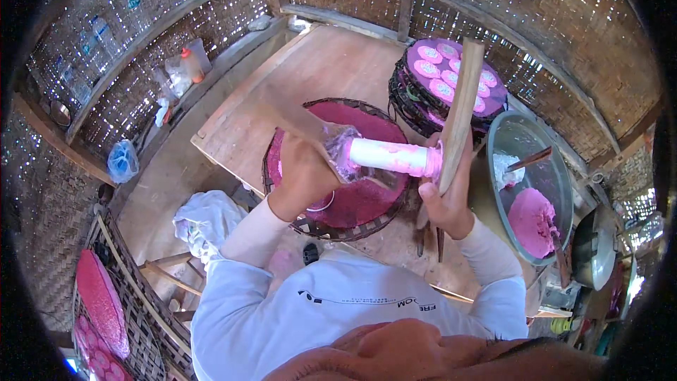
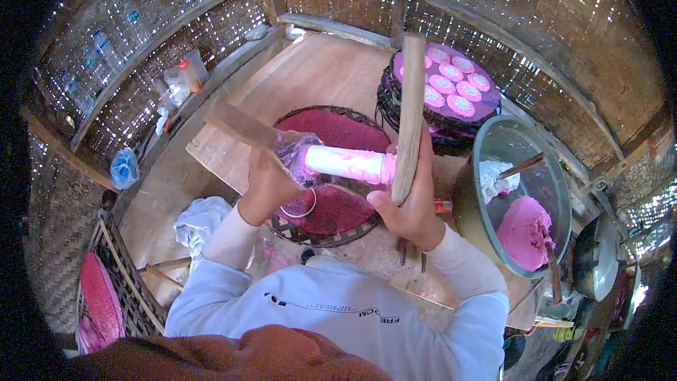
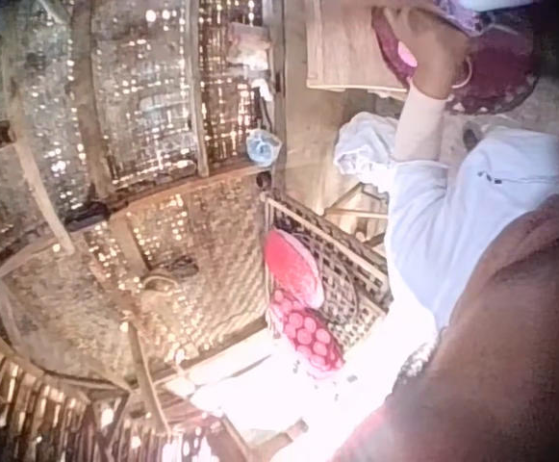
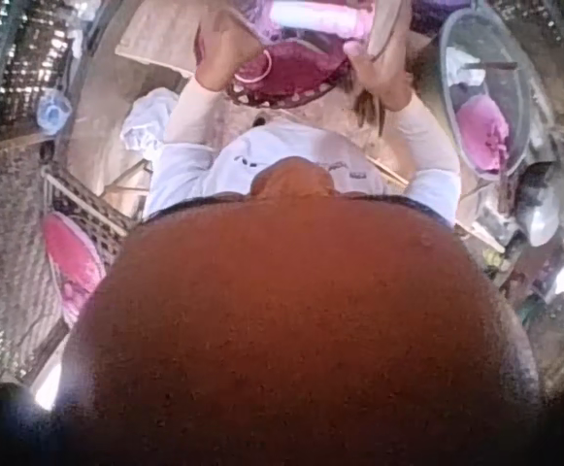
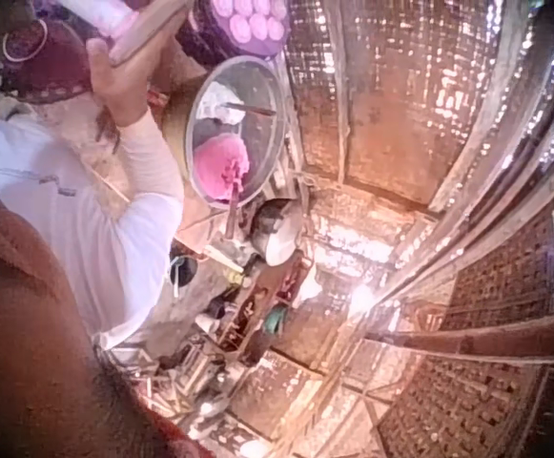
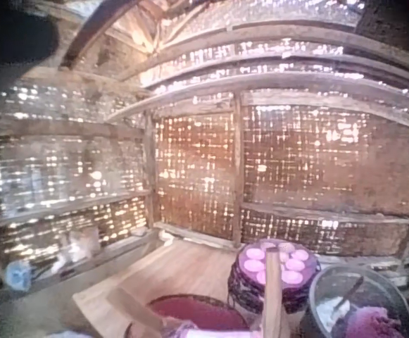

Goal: The person scoops pink and white dough from a metal bowl and fills circular molds in a purple tray using a wooden spatula. They smooth the dough into the molds and stack the filled trays on a wooden table.

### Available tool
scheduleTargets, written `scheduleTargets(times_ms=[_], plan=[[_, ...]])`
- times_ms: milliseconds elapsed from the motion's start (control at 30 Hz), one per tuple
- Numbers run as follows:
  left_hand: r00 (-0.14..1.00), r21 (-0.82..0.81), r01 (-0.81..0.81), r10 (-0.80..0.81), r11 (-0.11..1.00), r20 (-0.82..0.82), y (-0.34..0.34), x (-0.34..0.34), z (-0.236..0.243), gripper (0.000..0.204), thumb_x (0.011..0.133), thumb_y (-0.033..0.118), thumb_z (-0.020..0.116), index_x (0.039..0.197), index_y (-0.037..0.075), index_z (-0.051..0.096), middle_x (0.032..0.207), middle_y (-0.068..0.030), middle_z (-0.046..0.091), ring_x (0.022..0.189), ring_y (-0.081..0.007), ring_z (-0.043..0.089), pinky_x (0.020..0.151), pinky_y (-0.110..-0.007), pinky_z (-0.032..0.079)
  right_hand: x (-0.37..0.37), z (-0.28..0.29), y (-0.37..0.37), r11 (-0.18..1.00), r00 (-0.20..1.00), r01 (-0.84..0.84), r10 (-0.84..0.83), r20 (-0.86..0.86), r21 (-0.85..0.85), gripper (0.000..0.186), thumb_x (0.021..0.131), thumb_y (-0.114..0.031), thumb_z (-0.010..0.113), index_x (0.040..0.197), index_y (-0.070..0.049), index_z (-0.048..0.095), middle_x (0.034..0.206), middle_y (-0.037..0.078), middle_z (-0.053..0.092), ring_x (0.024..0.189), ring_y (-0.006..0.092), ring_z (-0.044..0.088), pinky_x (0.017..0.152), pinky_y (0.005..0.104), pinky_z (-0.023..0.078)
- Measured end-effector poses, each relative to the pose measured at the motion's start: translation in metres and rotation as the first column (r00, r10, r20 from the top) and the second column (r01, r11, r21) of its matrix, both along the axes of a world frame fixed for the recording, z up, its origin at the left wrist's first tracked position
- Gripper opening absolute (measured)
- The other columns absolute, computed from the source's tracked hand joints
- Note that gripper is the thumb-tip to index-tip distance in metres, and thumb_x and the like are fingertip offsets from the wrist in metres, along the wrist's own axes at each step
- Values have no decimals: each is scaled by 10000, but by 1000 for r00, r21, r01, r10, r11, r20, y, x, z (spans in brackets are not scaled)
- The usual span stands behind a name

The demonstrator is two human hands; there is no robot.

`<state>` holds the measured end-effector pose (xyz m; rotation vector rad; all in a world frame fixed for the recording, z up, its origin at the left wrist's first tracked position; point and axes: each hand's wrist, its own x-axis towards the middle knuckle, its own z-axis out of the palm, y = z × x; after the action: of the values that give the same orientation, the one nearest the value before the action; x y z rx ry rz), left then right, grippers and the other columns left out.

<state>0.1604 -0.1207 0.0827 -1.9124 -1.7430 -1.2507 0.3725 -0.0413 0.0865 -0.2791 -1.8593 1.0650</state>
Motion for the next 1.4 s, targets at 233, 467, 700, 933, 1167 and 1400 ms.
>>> scheduleTargets(times_ms=[233,467,700,933,1167,1400], plan=[[989,-106,150,-150,983,9,-15,3,-2,319,600,349,706,803,106,663,743,-90,634,667,-280,598,684,-395,444,5,41,-7,993,961,-109,115,252,-40,996,720,-408,664,1360,70,69,1356,227,257,1232,304,321,1014,370,256],[991,-274,130,-116,953,64,-32,13,-6,278,585,355,691,675,103,617,613,-104,574,535,-302,538,531,-400,351,-8,28,-8,983,908,-182,155,389,35,978,706,-379,682,1350,80,107,1347,264,280,1244,350,332,1012,363,274],[995,-615,-5,65,788,75,-44,30,-57,487,622,323,678,1042,90,597,891,-137,621,852,-341,585,710,-410,459,-21,-10,-23,960,826,-256,157,542,110,1020,645,-290,760,1366,31,114,1322,263,310,1201,387,374,993,378,313],[892,-422,210,4,882,452,-31,-6,-91,561,656,290,695,1131,51,518,1033,-184,568,908,-361,574,782,-393,461,-40,-19,11,626,508,-354,753,418,-695,730,875,-426,474,1357,39,185,1341,205,334,1215,287,378,1020,370,285],[204,397,543,-575,740,792,-28,-109,-34,803,740,465,608,1326,12,297,1327,-132,347,1145,-271,431,912,-353,375,-70,-3,37,398,295,-303,903,312,-866,791,845,-601,366,1330,14,258,1227,193,449,1057,252,507,906,363,401],[-482,890,378,-766,256,426,4,-129,-68,813,781,616,461,1322,33,293,1179,-94,437,1111,-271,453,906,-362,371,-89,-23,64,212,251,-99,951,182,-972,543,943,-439,267,1266,-21,396,1039,118,569,928,172,563,835,302,450]])
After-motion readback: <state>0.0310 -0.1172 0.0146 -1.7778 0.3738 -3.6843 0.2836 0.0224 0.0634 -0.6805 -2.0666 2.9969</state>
